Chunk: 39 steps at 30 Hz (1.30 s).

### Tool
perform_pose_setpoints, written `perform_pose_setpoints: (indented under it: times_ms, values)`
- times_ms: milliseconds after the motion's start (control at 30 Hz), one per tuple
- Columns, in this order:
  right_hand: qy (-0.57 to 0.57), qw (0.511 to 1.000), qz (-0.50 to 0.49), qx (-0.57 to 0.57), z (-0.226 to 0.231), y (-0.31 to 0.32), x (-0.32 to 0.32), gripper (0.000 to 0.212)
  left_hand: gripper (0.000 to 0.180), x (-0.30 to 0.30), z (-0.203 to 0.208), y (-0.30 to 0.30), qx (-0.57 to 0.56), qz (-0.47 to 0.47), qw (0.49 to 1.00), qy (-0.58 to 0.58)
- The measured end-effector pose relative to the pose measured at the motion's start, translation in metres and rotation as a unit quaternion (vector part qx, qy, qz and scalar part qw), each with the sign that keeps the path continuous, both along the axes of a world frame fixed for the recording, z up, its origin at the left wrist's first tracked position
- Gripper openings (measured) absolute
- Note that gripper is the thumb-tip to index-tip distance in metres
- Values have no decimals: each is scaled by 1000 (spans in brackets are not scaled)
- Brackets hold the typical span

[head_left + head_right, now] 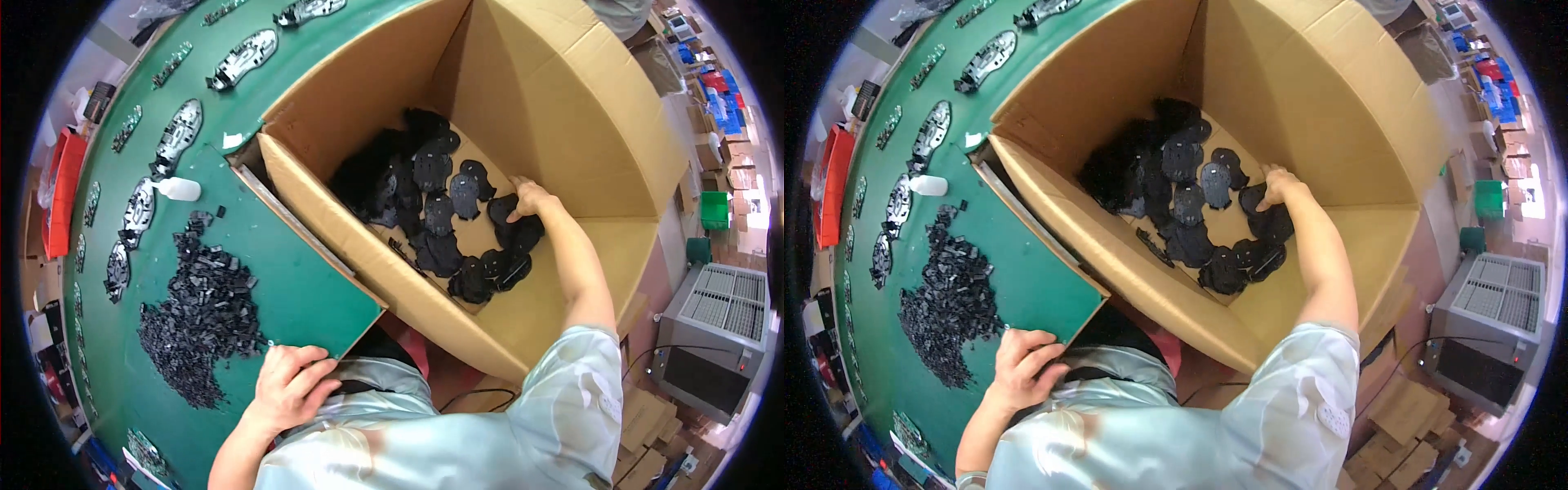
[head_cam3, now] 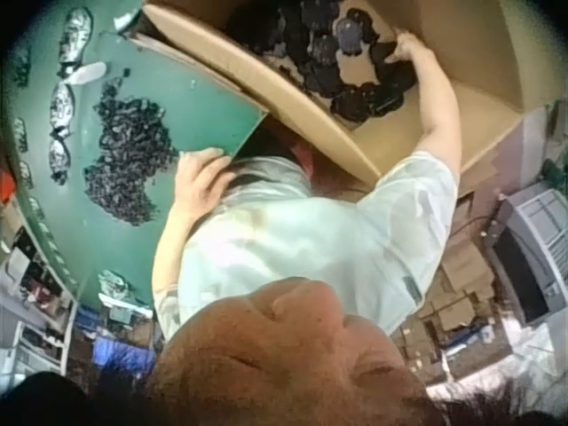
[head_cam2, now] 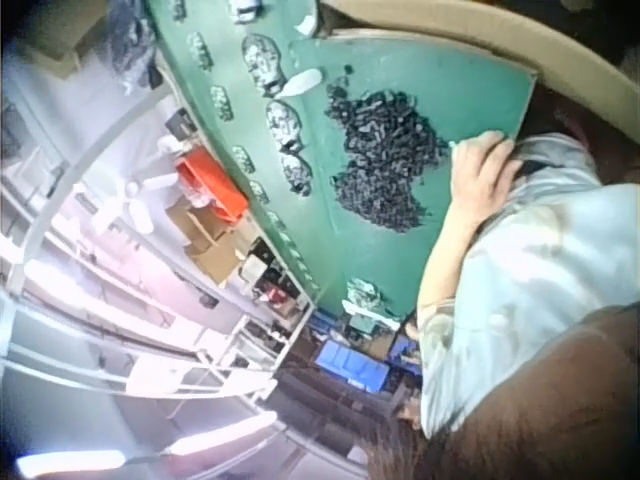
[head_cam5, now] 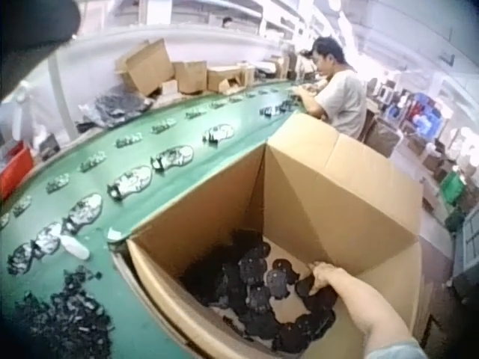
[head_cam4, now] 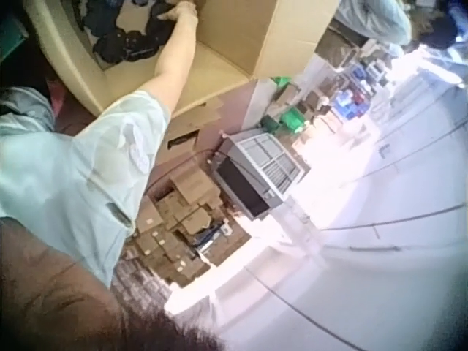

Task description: The person assembles the bottom plastic base of computer mice by attaching small mouse components and plastic parts to a PCB, then applying glue from a bottle to secure them.

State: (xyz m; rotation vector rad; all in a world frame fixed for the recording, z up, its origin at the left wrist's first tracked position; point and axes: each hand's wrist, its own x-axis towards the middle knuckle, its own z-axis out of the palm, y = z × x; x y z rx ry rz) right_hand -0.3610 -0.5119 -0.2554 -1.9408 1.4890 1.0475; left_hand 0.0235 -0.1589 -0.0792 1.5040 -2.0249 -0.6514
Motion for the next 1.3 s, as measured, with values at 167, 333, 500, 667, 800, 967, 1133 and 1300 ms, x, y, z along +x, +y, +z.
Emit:
perform_pose_setpoints:
  times_ms: [167,333,500,667,800,967,1133,1300]
  values:
    - [-20,993,14,118,-37,-15,-31,119,33,-9,-2,-6,14,20,999,-32]
    - [40,986,85,137,-45,1,-68,130,32,-8,0,-4,6,37,998,-49]
    - [-54,994,50,77,-31,31,-77,111,31,-8,-2,1,4,45,997,-58]
    - [-61,996,-53,42,-47,55,-72,108,30,-9,-3,-2,1,46,997,-63]
    - [-54,984,-139,100,-77,39,-81,102,30,-8,-3,-6,-3,45,996,-71]
    - [-17,990,-51,132,-76,42,-63,84,27,-11,3,-6,-16,52,995,-78]
    - [-86,983,-125,104,-33,64,-46,77,21,-15,-11,-1,-43,49,997,-44]
    - [-152,970,-160,101,-32,50,-65,63,15,-17,-12,4,-58,39,997,-43]
